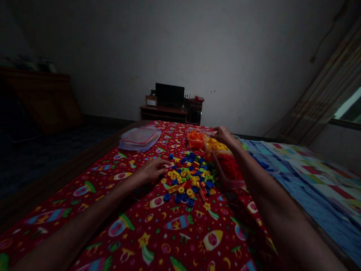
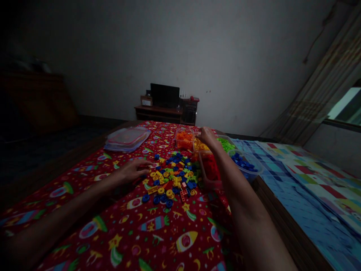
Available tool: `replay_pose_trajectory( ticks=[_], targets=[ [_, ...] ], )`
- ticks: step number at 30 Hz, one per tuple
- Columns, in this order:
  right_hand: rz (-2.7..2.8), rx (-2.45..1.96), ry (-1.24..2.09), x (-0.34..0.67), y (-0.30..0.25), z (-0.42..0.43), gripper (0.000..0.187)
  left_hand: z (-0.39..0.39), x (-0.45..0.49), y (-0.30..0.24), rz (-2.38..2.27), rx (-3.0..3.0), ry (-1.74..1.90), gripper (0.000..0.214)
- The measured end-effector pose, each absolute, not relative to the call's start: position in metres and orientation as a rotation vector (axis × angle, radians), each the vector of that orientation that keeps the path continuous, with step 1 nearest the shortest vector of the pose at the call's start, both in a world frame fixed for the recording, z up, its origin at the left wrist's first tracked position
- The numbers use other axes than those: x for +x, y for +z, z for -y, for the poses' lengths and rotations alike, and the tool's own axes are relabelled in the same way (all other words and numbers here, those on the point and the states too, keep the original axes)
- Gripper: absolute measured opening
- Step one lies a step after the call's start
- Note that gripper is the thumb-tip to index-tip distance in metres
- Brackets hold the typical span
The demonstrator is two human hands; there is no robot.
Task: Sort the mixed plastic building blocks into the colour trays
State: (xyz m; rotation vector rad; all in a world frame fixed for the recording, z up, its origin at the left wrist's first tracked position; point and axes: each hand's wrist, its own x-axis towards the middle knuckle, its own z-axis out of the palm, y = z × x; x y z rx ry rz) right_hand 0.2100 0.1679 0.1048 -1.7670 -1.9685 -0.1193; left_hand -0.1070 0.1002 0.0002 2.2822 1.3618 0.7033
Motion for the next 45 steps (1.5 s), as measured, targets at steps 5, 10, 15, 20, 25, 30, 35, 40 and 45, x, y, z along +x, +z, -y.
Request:
replay_pose_trajectory(
  ticks=[5, 10, 15, 20, 25, 30, 35, 40, 45],
  targets=[
    [1.793, -1.563, 0.043, 0.203, 0.090, -0.151, 0.032, -0.099, -0.106, -0.003, -1.322, 2.379, 0.583, 0.029],
    [2.027, -1.420, 0.100, 0.164, 0.063, -0.106, 0.024, -0.098, -0.102, 0.000, -1.353, 2.296, 0.602, 0.027],
    [2.417, -1.337, 0.102, 0.128, 0.052, -0.071, 0.021, -0.098, -0.104, -0.002, -1.302, 2.351, 0.559, 0.031],
    [2.624, -1.342, 0.097, 0.113, 0.039, -0.062, 0.023, -0.101, -0.105, -0.012, -1.173, 2.481, 0.550, 0.029],
    [2.775, -1.314, -0.006, 0.112, 0.022, -0.063, 0.023, -0.093, -0.100, -0.017, -1.179, 2.527, 0.607, 0.026],
    [2.720, -1.333, 0.009, 0.116, 0.020, -0.065, 0.025, -0.081, -0.099, -0.018, -1.037, 2.593, 0.708, 0.042],
    [2.696, -1.371, 0.070, 0.117, 0.025, -0.063, 0.021, -0.084, -0.098, -0.022, -0.998, 2.641, 0.697, 0.025],
    [2.659, -1.417, 0.052, 0.117, 0.026, -0.062, 0.023, -0.089, -0.094, -0.018, -1.003, 2.612, 0.652, 0.008],
    [2.682, -1.441, 0.047, 0.117, 0.022, -0.065, 0.016, -0.095, -0.095, -0.020, -1.020, 2.581, 0.662, 0.006]
  ],
)
